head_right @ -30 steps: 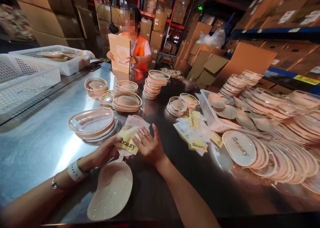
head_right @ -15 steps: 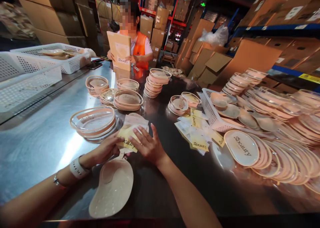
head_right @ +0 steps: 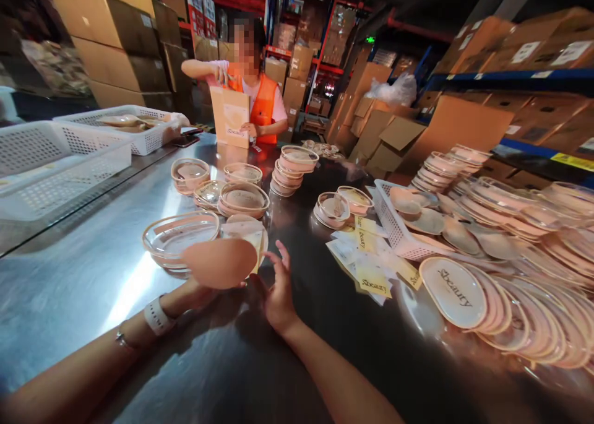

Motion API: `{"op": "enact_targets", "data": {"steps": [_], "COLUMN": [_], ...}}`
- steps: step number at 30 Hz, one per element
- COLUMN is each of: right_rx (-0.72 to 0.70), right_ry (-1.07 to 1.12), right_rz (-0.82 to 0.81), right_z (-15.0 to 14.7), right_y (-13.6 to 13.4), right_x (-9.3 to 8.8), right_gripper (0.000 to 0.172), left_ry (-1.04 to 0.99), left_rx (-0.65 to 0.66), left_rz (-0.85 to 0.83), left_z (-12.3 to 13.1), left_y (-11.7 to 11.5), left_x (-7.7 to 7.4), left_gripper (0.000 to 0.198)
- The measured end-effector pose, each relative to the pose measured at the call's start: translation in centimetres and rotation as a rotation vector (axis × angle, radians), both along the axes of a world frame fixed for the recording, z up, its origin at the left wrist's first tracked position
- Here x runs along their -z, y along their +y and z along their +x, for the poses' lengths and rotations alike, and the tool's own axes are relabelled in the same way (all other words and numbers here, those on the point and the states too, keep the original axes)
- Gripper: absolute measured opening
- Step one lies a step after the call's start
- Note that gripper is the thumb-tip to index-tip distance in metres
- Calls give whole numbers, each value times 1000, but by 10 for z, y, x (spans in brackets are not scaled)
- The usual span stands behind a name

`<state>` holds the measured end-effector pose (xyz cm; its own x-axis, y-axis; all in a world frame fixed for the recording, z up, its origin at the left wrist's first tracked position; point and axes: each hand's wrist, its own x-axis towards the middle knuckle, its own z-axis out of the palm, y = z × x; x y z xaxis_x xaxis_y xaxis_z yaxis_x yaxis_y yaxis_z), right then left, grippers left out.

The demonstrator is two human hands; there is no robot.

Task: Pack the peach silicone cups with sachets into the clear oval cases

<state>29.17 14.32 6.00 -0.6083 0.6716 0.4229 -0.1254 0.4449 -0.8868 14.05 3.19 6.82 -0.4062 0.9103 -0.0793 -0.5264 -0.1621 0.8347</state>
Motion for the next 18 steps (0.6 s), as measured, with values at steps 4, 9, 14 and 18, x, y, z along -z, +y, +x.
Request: {"op": "enact_targets", "data": {"steps": [4,9,14,18], "right_rx": [-213,-433,-412,-426], "right_ry": [18,79,174,160], "right_rz": [-717,-975,-1075,-1103], "right_z": [-10,-8,-6,-6], "right_y": [-9,-19,-16,-9], "right_x": [-7,-16,-13,-13], "right_gripper": [95,83,65,53], "left_ry": [86,592,1560,1893], "left_rx": [-81,-74,-528,-510], "left_rz": [-65,-63,-380,-737], "left_z": [11,7,-33,-64], "left_y": [-2,-5,-22,-35], "left_x": [-5,-10,-30,-34], "left_gripper": [69,55,43,43]}}
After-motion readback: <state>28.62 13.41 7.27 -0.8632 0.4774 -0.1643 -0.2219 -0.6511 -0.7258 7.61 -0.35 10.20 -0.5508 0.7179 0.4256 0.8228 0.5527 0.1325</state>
